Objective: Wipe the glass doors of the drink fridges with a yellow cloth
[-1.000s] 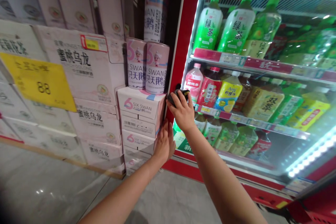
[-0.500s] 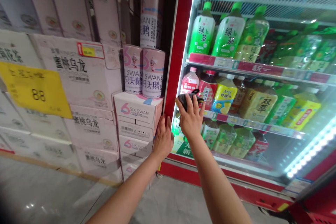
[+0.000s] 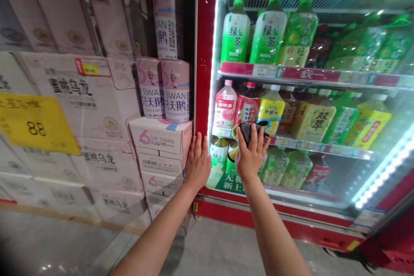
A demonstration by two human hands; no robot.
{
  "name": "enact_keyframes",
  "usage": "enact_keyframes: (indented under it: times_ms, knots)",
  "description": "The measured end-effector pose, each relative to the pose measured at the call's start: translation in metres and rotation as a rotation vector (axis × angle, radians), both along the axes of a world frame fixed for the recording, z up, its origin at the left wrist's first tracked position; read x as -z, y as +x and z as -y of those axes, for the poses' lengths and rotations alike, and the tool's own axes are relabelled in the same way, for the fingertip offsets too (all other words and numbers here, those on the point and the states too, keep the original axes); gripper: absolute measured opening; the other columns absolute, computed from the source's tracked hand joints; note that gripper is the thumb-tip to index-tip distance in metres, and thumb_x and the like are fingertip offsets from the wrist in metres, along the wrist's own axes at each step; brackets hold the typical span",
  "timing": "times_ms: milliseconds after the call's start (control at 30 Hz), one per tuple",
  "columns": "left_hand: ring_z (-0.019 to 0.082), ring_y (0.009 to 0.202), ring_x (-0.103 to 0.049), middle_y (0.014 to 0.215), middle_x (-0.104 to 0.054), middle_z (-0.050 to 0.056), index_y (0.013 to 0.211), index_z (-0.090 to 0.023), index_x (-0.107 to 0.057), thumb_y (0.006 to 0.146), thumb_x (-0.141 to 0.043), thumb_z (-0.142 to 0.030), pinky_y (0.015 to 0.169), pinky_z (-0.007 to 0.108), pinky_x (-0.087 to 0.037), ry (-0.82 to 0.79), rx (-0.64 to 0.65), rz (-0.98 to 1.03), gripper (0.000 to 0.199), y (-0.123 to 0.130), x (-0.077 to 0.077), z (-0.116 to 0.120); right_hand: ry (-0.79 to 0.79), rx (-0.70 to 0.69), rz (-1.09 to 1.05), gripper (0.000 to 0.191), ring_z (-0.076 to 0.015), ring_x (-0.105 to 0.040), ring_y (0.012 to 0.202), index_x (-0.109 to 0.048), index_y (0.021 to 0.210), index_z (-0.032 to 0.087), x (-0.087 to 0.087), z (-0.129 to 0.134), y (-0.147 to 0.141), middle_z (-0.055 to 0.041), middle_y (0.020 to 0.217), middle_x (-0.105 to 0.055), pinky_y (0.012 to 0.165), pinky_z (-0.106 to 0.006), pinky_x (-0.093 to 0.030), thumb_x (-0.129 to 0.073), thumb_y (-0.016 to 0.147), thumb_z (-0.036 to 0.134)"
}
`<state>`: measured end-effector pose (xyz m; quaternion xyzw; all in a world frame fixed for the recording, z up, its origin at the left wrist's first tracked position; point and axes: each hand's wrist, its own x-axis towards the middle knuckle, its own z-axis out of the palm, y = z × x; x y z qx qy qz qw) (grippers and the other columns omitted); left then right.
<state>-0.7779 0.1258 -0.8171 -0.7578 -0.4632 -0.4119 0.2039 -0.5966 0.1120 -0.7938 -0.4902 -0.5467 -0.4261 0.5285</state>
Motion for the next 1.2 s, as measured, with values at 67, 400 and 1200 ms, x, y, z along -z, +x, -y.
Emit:
enact_keyframes:
  times_ms: [67, 400, 1200]
  knots:
    - [0.035, 0.160, -0.002, 0.173, -0.004, 0.019, 0.165, -0.017, 0.011, 0.098, -0.050, -0.018, 0.127, 0.058, -0.027, -0.013, -0.016, -0.034, 0.091, 0.005, -0.002, 0.000, -0.058, -0.031, 0.108, 0.067, -0.0391, -0.021, 0.158, -0.047, 0.156, 0.034, 0.023, 0.006, 0.004, -0.0123, 0.169, -0.033, 0.121, -0.072, -0.023, -0.057, 0.093, 0.013]
    - [0.040, 0.159, -0.001, 0.172, 0.004, 0.022, 0.165, -0.016, 0.011, 0.098, -0.055, -0.020, 0.125, 0.063, -0.026, 0.045, -0.046, 0.003, 0.094, 0.041, 0.001, -0.004, -0.105, 0.016, 0.082, 0.063, -0.0359, -0.032, 0.154, -0.051, 0.152, 0.039, -0.025, 0.011, 0.030, -0.0079, 0.164, -0.044, 0.124, -0.073, -0.009, -0.057, 0.095, 0.012]
    - [0.036, 0.160, -0.001, 0.173, 0.004, 0.019, 0.166, -0.021, 0.006, 0.095, -0.058, -0.018, 0.127, 0.064, -0.020, 0.138, 0.108, -0.006, 0.095, 0.084, -0.003, -0.001, -0.095, 0.132, -0.075, 0.065, -0.0382, -0.024, 0.157, -0.047, 0.155, 0.037, 0.015, 0.024, 0.102, -0.0084, 0.168, -0.033, 0.121, -0.069, -0.026, -0.052, 0.095, 0.012]
